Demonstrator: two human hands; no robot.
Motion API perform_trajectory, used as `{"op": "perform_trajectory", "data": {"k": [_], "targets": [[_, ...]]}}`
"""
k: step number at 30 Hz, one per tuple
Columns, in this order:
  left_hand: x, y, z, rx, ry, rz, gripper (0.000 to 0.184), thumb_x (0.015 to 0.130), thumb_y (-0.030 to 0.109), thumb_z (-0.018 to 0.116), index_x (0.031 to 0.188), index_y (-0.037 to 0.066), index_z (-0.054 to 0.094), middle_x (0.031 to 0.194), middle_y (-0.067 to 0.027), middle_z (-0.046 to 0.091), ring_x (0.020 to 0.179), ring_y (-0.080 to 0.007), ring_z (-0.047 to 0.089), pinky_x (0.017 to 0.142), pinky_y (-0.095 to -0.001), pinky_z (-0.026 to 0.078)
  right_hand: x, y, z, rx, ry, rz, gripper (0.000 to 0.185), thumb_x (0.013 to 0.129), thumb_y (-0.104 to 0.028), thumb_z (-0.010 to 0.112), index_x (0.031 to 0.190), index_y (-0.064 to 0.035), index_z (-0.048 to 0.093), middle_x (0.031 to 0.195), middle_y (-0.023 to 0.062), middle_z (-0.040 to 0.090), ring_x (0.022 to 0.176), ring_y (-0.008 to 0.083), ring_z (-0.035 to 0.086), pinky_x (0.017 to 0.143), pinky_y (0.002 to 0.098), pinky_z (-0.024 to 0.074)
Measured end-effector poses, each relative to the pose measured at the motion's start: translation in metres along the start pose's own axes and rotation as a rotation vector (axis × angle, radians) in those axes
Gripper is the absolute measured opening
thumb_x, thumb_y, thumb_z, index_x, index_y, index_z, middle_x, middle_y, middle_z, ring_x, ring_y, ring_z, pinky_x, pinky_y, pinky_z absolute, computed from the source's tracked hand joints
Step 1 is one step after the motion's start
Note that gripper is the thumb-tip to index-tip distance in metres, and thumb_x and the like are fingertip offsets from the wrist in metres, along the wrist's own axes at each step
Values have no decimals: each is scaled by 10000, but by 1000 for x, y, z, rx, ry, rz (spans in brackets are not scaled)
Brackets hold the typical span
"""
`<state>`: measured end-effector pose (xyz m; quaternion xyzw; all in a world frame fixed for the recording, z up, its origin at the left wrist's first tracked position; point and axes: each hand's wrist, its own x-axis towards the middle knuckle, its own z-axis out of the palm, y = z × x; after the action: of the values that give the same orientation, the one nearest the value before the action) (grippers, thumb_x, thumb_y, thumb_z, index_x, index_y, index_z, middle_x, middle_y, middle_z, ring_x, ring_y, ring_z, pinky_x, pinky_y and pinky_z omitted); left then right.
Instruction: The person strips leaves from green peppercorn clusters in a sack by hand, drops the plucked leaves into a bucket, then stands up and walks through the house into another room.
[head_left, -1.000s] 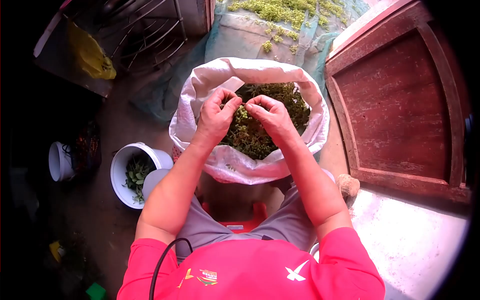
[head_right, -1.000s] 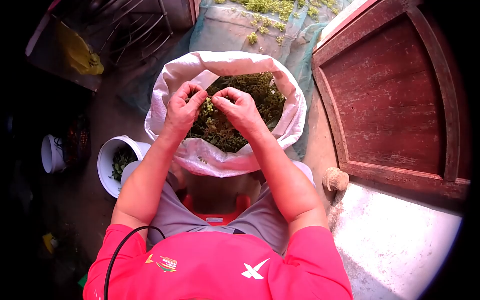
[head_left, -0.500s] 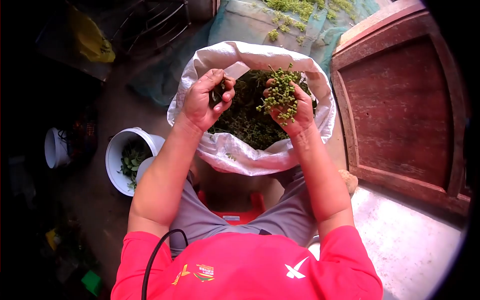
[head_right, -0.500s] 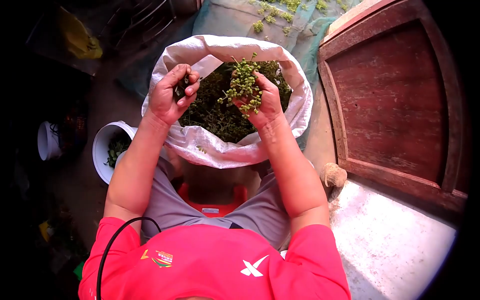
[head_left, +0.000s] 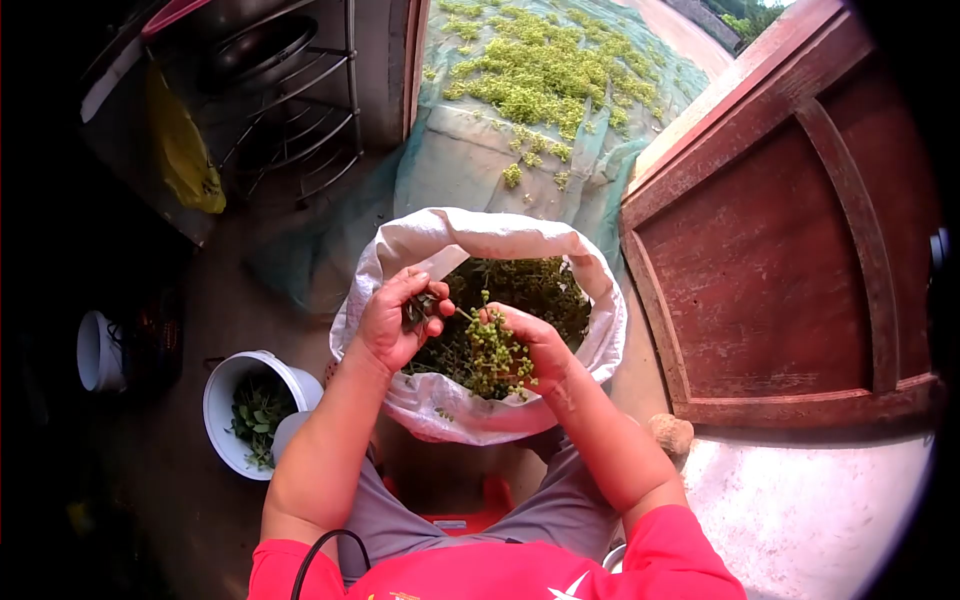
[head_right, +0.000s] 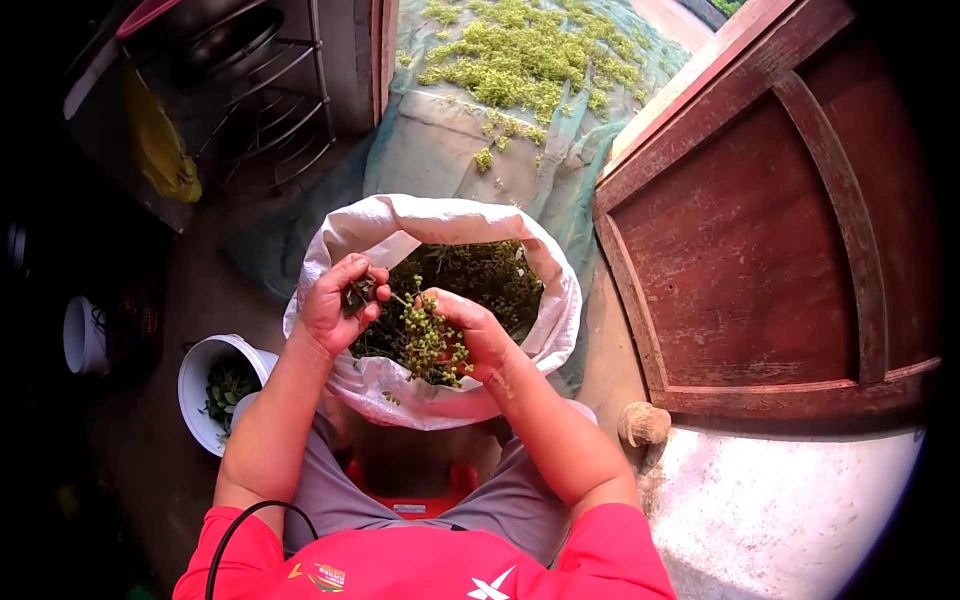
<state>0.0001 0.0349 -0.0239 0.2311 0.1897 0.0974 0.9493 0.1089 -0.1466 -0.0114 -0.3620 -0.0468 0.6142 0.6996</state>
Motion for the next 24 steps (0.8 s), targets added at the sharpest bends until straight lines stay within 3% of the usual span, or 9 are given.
{"op": "perform_trajectory", "data": {"k": [4, 6, 7, 10, 11, 12, 15, 17, 24], "targets": [[-1, 1, 1, 49, 52, -50, 45, 891, 100, 532, 927, 74, 529, 806, -85, 617, 652, -181, 618, 440, -239, 479, -9, -23, 28, -198, 101, 232, 151, 866, -189, 570, 971, -82, 593, 808, -10, 602, 648, 99, 599, 499, 234, 499], [-4, 5, 7, 88, 72, -83, 105, 872, 66, 510, 973, 51, 535, 778, -66, 592, 615, -164, 595, 425, -223, 454, 0, -65, 53, -124, 271, 127, 154, 873, -191, 543, 945, -70, 607, 820, 16, 634, 602, 122, 603, 441, 247, 467], [-2, 6, 7, 92, 71, -80, 105, 872, 66, 510, 973, 51, 535, 778, -66, 592, 615, -164, 595, 425, -223, 454, 13, -108, 37, -216, 63, -9, 219, 895, -222, 512, 1007, -47, 580, 837, 46, 633, 673, 157, 621, 469, 275, 479], [-2, 4, 2, 147, 57, -104, 128, 872, 64, 477, 982, 18, 525, 720, -50, 540, 571, -136, 555, 394, -204, 406, 40, -274, 57, -300, 357, -852, 555, 928, -360, 521, 1299, 10, 338, 1242, 225, 427, 1142, 325, 482, 889, 462, 474], [-4, 4, 2, 150, 52, -112, 128, 872, 64, 477, 982, 18, 525, 720, -50, 540, 571, -136, 555, 394, -204, 406, 30, -323, 56, -313, 412, -1011, 655, 917, -380, 549, 1359, -4, 246, 1420, 214, 219, 1246, 371, 383, 1021, 559, 382], [-3, 5, 1, 148, 49, -116, 128, 875, 68, 472, 981, 16, 524, 711, -48, 532, 558, -134, 547, 384, -202, 396, 21, -360, 48, -406, 600, -1053, 731, 919, -375, 556, 1417, -6, 170, 1442, 214, 194, 1278, 370, 358, 1010, 537, 399], [0, 5, 3, 130, 60, -125, 134, 884, 76, 458, 982, 12, 523, 683, -38, 506, 520, -129, 521, 357, -197, 362, 8, -366, 42, -765, 727, -898, 683, 929, -332, 549, 1403, 26, 213, 1400, 204, 284, 1200, 319, 456, 903, 438, 494], [2, 6, 2, 138, 42, -116, 151, 875, 81, 471, 992, 2, 525, 682, -34, 506, 503, -124, 507, 350, -197, 338, 9, -311, 52, -951, 674, -743, 510, 928, -241, 565, 1321, 29, 385, 1277, 172, 462, 1051, 281, 577, 835, 381, 532], [0, 0, 4, 298, 59, -66, 292, 942, 306, 526, 920, 19, 577, 639, 3, 450, 548, -100, 514, 369, -181, 307, 2, -140, 30, -960, 167, -68, 269, 939, -201, 568, 1124, -9, 606, 968, 74, 670, 817, 143, 667, 741, 276, 552]]}}
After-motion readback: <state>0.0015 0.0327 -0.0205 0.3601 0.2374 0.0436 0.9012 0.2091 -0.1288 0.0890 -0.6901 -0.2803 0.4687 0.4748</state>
